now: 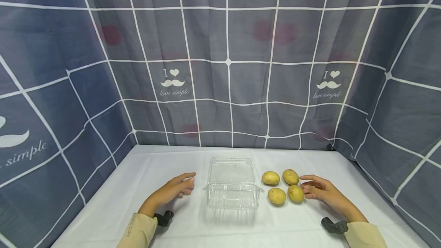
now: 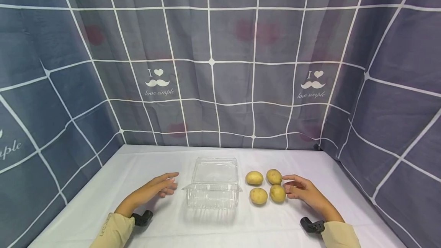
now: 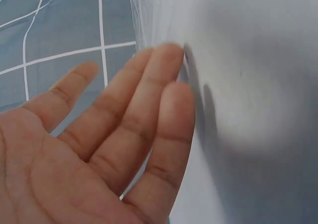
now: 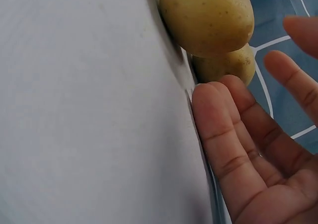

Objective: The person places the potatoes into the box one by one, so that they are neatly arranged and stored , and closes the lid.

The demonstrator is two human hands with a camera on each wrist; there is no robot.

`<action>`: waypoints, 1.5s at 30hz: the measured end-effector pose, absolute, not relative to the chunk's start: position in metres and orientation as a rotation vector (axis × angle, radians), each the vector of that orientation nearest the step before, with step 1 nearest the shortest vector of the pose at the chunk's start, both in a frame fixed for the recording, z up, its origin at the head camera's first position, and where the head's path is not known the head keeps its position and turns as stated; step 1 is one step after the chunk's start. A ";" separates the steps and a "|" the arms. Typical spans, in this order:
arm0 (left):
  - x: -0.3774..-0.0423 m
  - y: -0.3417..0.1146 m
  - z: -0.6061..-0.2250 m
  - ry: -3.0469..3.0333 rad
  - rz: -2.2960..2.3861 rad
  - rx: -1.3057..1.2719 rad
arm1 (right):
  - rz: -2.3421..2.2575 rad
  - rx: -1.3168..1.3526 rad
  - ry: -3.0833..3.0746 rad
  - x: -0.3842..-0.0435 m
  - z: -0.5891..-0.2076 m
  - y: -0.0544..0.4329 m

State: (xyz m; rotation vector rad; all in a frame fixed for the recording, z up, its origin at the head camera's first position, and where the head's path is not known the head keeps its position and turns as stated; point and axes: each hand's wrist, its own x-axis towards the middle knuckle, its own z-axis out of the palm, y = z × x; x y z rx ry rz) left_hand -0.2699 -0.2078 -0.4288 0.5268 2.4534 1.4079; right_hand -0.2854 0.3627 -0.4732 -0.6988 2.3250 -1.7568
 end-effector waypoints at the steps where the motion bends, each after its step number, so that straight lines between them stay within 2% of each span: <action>1: -0.271 -0.208 -0.429 2.423 1.420 0.545 | -1.754 -0.699 2.311 -0.286 -0.473 0.363; 11: -0.272 -0.203 -0.433 2.193 1.560 0.527 | -1.676 -0.818 2.204 -0.289 -0.469 0.366; 26: -0.275 -0.189 -0.435 2.076 1.515 0.553 | -1.592 -1.022 2.180 -0.296 -0.470 0.361; 45: -0.276 -0.182 -0.435 1.987 1.550 0.568 | -1.574 -1.088 2.234 -0.298 -0.473 0.354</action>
